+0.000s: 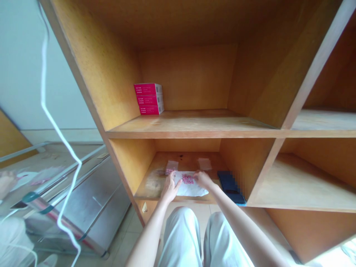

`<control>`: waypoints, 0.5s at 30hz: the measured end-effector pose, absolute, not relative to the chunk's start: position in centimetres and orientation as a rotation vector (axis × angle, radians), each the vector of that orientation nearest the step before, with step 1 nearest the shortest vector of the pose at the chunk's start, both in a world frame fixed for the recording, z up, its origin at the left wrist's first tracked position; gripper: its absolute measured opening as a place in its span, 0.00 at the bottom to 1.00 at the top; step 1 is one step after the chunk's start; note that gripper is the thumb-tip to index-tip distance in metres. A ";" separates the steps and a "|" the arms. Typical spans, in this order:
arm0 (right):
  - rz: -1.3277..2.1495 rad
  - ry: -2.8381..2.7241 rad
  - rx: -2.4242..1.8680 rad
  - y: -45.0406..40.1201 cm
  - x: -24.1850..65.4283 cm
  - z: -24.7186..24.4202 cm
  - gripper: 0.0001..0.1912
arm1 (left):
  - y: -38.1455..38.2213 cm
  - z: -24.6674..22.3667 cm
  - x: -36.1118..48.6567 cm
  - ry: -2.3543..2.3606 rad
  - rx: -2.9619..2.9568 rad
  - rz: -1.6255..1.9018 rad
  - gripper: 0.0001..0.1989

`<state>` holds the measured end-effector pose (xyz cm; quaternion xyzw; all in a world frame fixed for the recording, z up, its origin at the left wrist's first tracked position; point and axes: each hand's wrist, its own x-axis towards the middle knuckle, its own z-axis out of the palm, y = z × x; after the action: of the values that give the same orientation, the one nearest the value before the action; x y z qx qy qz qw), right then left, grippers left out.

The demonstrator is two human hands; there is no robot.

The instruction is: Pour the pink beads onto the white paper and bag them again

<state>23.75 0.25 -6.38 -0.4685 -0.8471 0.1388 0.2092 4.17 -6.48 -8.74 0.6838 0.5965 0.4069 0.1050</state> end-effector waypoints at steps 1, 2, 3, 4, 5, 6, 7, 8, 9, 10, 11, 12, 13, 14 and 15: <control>0.363 -2.345 -1.312 0.3 23.6 -6.4 0.12 | -6.5 -8.8 4.2 1.760 2.017 1.197 0.27; 0.345 -2.332 -1.323 0.3 23.5 -6.5 0.12 | -6.5 -8.8 4.1 1.762 2.019 1.196 0.27; 0.333 -2.319 -1.333 0.4 23.4 -6.6 0.11 | -6.5 -8.7 4.1 1.765 2.020 1.193 0.27; 0.325 -2.306 -1.341 0.5 23.4 -6.7 0.10 | -6.5 -8.7 4.1 1.768 2.021 1.191 0.27; 0.321 -2.291 -1.347 0.6 23.3 -6.8 0.10 | -6.5 -8.7 4.1 1.771 2.021 1.189 0.27; 0.321 -2.274 -1.351 0.7 23.2 -6.9 0.10 | -6.5 -8.7 4.1 1.773 2.023 1.187 0.27; 0.326 -2.253 -1.356 0.8 23.2 -7.0 0.10 | -6.5 -8.7 4.1 1.775 2.026 1.186 0.27; 0.336 -2.226 -1.365 0.9 23.1 -7.0 0.09 | -6.5 -8.7 4.1 1.775 2.029 1.184 0.27; 0.355 -2.191 -1.375 0.9 23.0 -7.0 0.09 | -6.5 -8.7 4.1 1.774 2.033 1.184 0.27; 0.385 -2.150 -1.378 1.0 22.8 -6.8 0.09 | -6.4 -8.8 4.0 1.773 2.038 1.183 0.27; 0.425 -2.101 -1.370 1.0 22.6 -6.5 0.08 | -6.4 -8.8 4.0 1.773 2.045 1.183 0.27; 0.474 -2.049 -1.343 0.9 22.3 -6.1 0.08 | -6.4 -8.9 4.0 1.774 2.052 1.186 0.27; 0.527 -1.997 -1.303 0.7 21.9 -5.6 0.07 | -6.3 -9.0 4.0 1.775 2.060 1.191 0.27; 0.580 -1.947 -1.250 0.5 21.5 -5.0 0.06 | -6.3 -9.1 4.0 1.777 2.069 1.198 0.27; 0.624 -1.913 -1.183 0.3 21.1 -4.4 0.06 | -6.3 -9.2 4.0 1.778 2.078 1.204 0.27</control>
<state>21.09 0.27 -4.40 -0.4660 -0.7536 0.2458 0.3929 3.98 -6.27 -9.17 0.6933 0.5933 0.4017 0.0767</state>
